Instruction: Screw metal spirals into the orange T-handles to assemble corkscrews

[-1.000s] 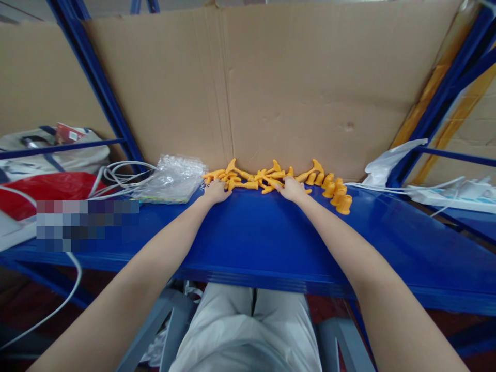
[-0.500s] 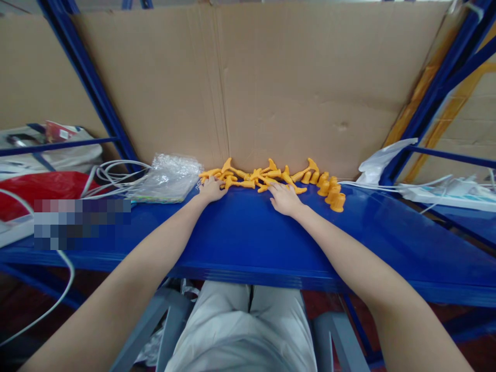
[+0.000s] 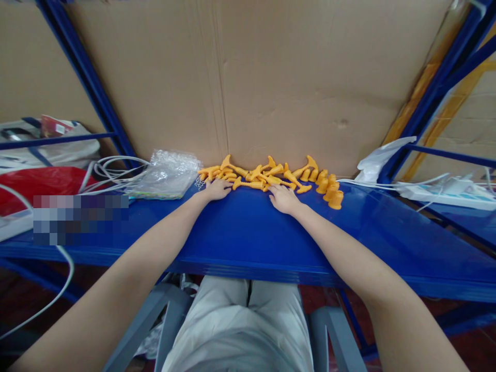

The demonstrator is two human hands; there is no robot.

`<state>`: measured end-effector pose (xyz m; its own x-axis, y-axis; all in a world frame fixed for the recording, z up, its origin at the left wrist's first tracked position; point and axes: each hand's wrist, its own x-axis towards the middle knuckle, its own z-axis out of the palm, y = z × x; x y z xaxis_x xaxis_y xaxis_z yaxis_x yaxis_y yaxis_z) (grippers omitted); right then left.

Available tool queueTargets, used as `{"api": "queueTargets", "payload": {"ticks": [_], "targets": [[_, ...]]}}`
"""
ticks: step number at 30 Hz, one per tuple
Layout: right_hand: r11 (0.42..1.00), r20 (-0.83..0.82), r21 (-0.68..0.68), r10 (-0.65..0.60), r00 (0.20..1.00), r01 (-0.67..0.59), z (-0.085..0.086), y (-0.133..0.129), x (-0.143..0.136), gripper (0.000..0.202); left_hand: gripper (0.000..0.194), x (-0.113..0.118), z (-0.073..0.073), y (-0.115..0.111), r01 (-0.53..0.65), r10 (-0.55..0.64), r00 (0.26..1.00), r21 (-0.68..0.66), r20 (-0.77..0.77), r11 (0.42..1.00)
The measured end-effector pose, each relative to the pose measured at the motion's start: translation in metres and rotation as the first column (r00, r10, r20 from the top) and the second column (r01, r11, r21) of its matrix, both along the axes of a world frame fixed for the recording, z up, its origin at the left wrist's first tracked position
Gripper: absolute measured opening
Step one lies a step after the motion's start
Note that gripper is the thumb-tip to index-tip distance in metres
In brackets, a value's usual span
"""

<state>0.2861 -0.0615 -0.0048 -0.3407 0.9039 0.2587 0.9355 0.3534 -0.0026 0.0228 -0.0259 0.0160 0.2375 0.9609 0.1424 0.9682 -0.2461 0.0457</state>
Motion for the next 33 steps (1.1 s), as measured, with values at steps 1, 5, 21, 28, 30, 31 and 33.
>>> {"api": "queueTargets", "payload": {"ticks": [1, 5, 21, 28, 30, 31, 33], "targets": [[1.0, -0.003, 0.002, 0.008, 1.0, -0.008, -0.001, 0.001, 0.001, 0.051, 0.049, 0.001, -0.001, 0.0, -0.01, 0.01, 1.0, -0.006, -0.006, 1.0], [0.999, -0.018, 0.022, 0.028, 0.999, -0.028, -0.005, 0.005, 0.003, 0.049, 0.048, 0.004, -0.002, 0.0, -0.066, 0.066, 0.998, 0.002, -0.016, 0.998], [0.999, -0.03, -0.019, 0.026, 0.999, -0.026, -0.006, 0.008, 0.004, 0.048, 0.047, -0.001, 0.005, -0.004, -0.244, 0.248, 0.968, 0.09, -0.031, 0.966], [1.0, -0.03, -0.001, 0.029, 0.999, -0.029, -0.007, 0.01, 0.005, 0.047, 0.048, 0.0, 0.013, -0.011, -0.274, 0.269, 0.962, 0.174, 0.054, 0.946], [1.0, -0.032, -0.007, 0.023, 0.999, -0.024, -0.008, 0.01, 0.005, 0.047, 0.047, 0.003, 0.017, -0.014, -0.292, 0.279, 0.956, 0.209, 0.091, 0.933], [1.0, -0.031, -0.011, 0.022, 0.999, -0.022, -0.007, 0.01, 0.005, 0.047, 0.045, 0.005, 0.019, -0.016, -0.296, 0.279, 0.955, 0.223, 0.104, 0.929], [1.0, -0.032, -0.004, 0.03, 0.999, -0.03, -0.006, 0.008, 0.004, 0.047, 0.041, 0.008, 0.025, -0.022, -0.299, 0.278, 0.953, 0.241, 0.12, 0.923]]}}
